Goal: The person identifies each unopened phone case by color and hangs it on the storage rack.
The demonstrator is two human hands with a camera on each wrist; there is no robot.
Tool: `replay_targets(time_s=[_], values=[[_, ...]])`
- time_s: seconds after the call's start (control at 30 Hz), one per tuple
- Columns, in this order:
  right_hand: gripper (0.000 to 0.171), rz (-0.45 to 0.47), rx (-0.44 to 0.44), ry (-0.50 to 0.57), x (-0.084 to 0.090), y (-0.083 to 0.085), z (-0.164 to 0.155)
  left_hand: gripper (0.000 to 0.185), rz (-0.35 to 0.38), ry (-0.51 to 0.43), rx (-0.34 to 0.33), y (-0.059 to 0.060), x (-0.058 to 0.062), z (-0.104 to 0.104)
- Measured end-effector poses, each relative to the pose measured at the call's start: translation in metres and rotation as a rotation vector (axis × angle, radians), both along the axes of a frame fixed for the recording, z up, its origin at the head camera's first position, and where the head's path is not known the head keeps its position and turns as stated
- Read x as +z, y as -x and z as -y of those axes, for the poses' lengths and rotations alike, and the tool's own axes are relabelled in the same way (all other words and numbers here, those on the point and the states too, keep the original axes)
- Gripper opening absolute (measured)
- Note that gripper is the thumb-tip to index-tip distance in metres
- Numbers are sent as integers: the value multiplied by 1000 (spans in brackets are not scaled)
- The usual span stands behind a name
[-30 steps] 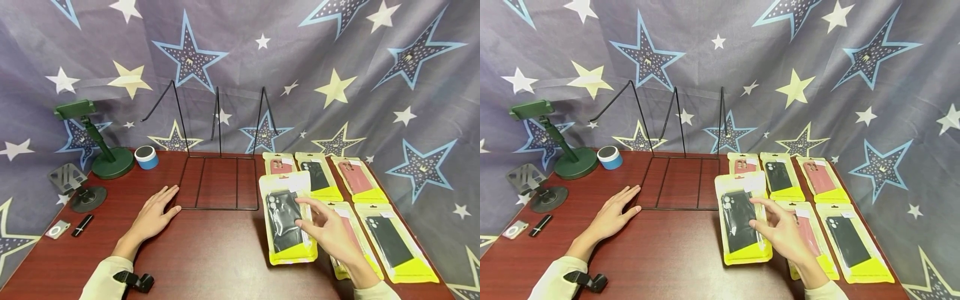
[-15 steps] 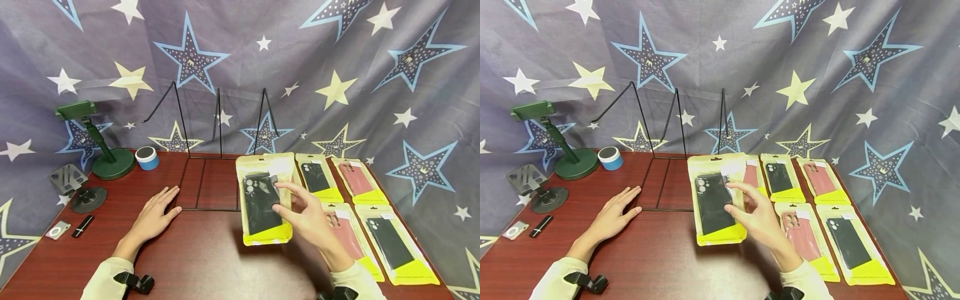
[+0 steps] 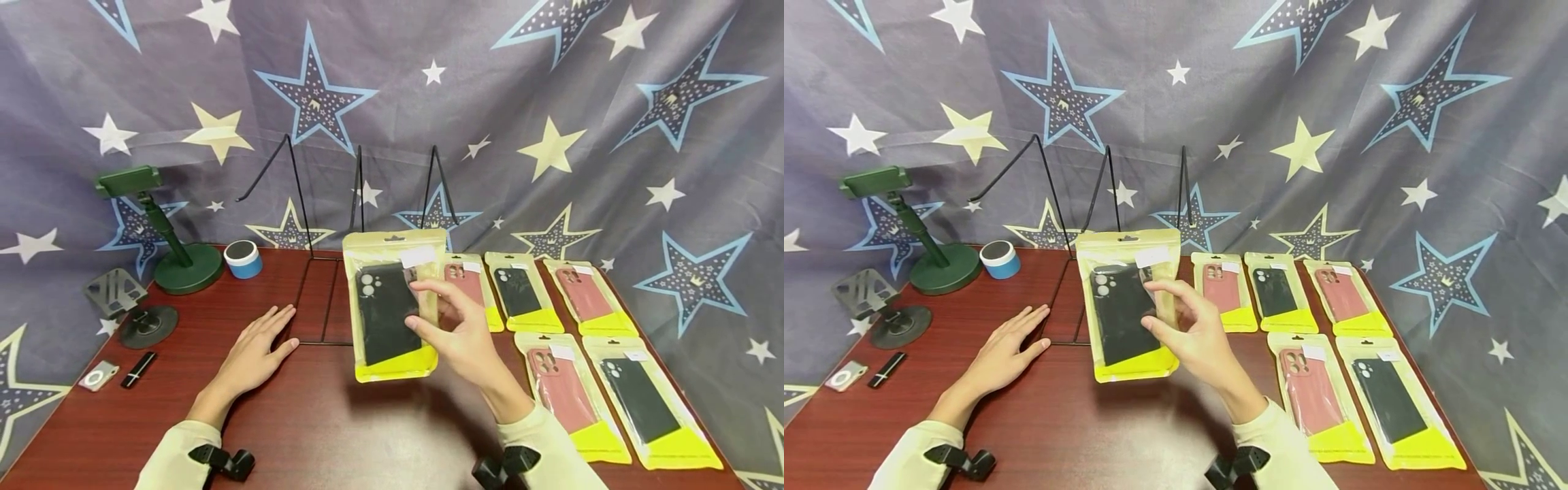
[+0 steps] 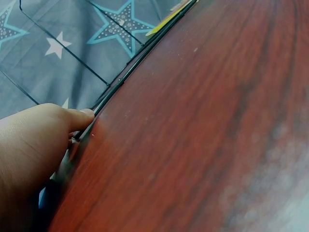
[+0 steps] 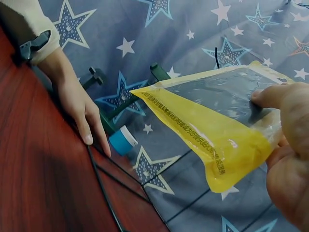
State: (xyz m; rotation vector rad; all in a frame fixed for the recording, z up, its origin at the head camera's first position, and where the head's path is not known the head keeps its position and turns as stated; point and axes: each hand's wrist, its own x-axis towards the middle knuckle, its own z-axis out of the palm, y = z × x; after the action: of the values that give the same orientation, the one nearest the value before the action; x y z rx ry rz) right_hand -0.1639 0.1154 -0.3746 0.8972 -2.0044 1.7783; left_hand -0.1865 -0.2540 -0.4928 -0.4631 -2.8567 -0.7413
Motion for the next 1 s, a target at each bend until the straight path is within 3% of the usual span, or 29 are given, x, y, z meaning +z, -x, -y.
replay_targets(time_s=[0.47,1.0], values=[[47,-26,105,37,8,8,36,63,11,1,5,0,0,1],[47,25,68,19,2,26,53,63,19,-2,7,0,0,1]])
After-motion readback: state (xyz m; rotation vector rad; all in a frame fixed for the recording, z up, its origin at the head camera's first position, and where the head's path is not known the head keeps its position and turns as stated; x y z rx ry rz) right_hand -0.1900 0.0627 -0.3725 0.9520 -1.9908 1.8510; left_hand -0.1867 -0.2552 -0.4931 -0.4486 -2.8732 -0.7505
